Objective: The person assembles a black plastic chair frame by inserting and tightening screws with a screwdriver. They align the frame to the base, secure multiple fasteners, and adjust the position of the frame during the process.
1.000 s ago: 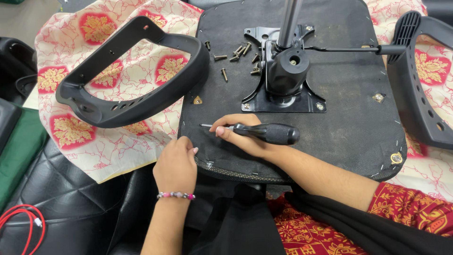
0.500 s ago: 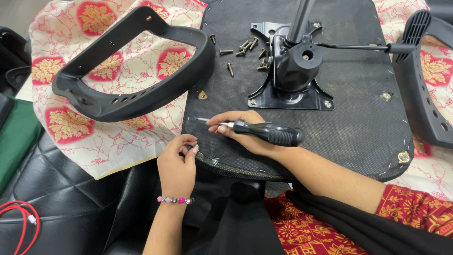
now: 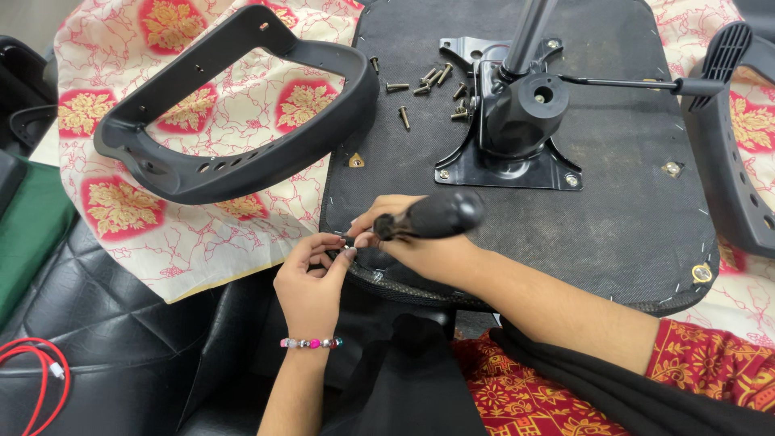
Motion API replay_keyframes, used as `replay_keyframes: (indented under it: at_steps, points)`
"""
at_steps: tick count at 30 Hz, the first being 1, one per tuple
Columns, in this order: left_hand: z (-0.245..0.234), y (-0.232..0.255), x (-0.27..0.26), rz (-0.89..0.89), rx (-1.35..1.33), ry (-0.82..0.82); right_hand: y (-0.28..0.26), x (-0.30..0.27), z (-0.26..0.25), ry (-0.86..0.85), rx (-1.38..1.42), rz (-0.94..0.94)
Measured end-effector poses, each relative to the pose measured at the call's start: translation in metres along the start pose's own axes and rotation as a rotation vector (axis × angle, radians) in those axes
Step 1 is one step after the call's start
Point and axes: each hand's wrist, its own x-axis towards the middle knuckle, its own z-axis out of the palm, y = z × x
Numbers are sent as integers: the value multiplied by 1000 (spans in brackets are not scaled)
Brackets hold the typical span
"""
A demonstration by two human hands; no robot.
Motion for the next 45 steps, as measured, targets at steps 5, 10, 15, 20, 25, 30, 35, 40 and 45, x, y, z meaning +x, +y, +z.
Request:
replay_keyframes:
  at_steps: [5,10,15,20,25,30,35,40,45]
  points:
    - [1,-2,0,29,32,20,2,1,14,15,88,117]
    - [0,-5,-3,36,71,50,1,6,21,-24,-44,-3]
    - [-1,-9,-3,-24,52,61,-11,12,21,-43,-228,-30]
    - [-3,-12,-1,-24,45,36,-22,19,21,-43,-236,54]
    - [-3,-13,-2,-12,112,33,-22,30,22,-70,-303,-32]
    - [-3,-20,-1,-54,26,28,-24,35,22,-103,-336,-79]
    - [-4,-31,1,-84,-117,-33,-29,37,21,-105,-230,16]
    - [-8,-35,2,-97,-116,-76,-29,37,17,-125,-200,1]
    - [-8,-28,3,-100,-73,-90,-22,38,17,-112,-248,-18]
